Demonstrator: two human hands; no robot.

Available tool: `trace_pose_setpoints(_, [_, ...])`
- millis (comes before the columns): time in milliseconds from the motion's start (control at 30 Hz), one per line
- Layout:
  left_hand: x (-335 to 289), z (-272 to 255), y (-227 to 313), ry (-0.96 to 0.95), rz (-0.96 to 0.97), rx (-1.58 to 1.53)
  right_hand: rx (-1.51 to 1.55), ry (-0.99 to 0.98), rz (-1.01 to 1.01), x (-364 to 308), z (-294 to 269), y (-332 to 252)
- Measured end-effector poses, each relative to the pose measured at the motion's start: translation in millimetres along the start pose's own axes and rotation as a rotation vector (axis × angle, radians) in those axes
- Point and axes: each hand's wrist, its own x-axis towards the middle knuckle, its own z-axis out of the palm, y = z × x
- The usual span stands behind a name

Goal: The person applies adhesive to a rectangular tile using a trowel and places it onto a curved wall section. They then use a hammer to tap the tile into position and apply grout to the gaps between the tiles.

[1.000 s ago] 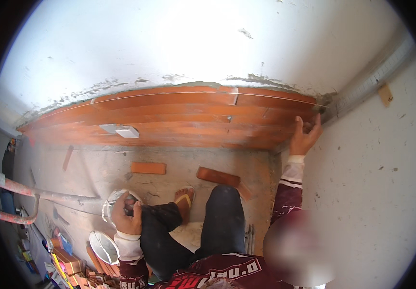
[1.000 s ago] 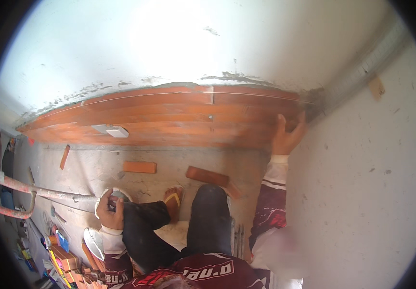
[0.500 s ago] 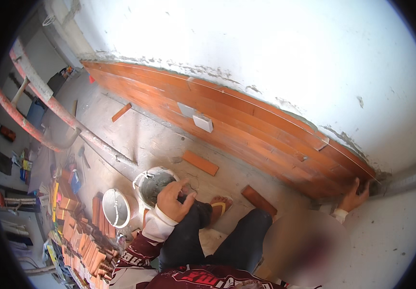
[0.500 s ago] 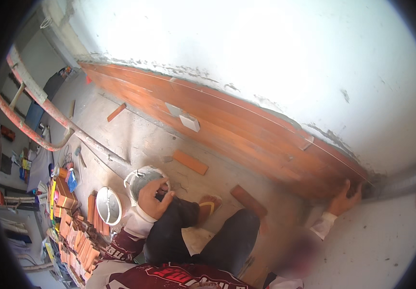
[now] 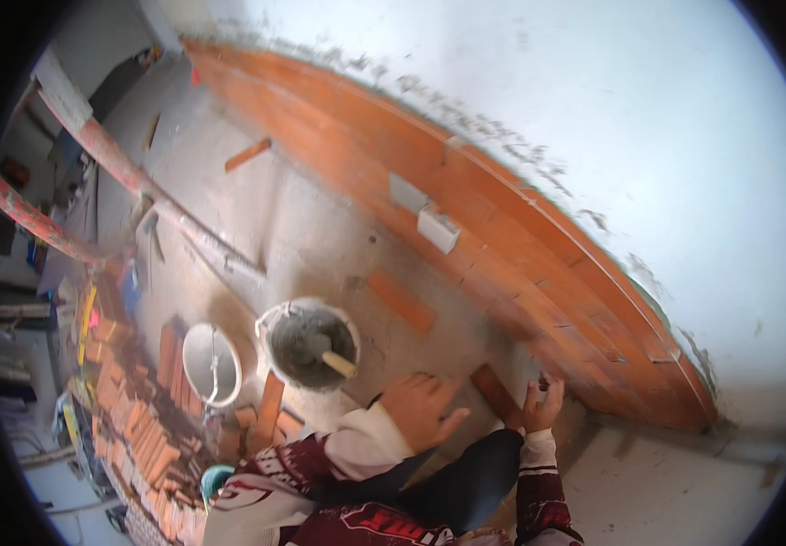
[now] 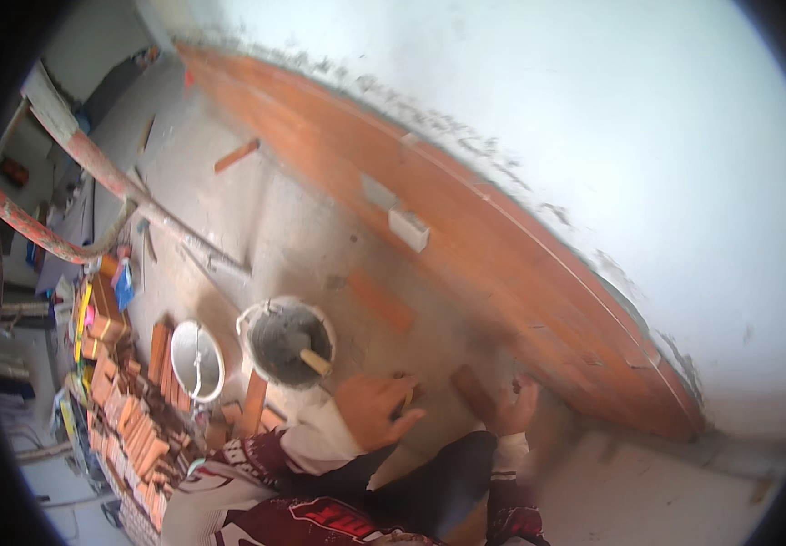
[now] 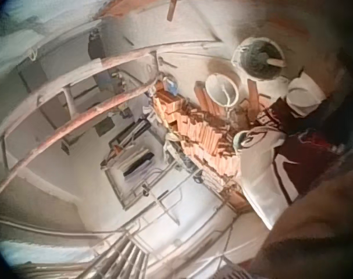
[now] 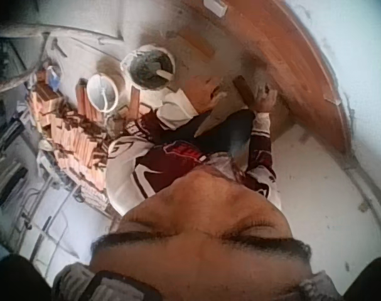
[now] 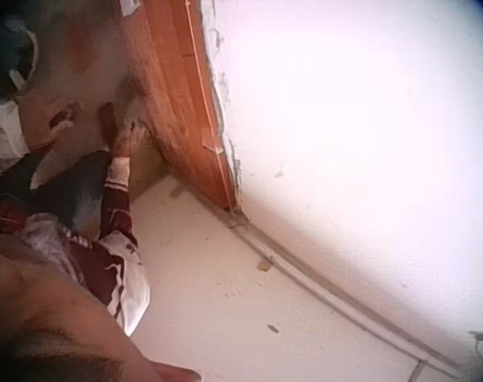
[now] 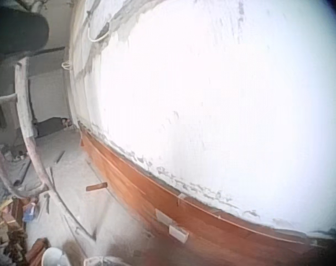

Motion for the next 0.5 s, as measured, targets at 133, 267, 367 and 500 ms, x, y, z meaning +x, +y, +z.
trace_pose_setpoints(133, [19, 26, -3, -0.348, -0.197, 0.055, -0.154, -0.684, 0.033, -34, -17, -16])
trace_pose_setpoints(267, [40, 23, 6, -0.528, -0.368, 0.0, -0.056, -1.004, 0.328, -107, -41, 9])
trace_pose_setpoints(367, [12, 38, 9, -0.555, -0.485, -0.042, 0.013, -1.125, 0.588, -133, -46, -7])
trace_pose_setpoints(500, [-27, 28, 33, -0.491, -0.537, -0.006, -0.057, -1.099, 0.776, -159, -65, -68])
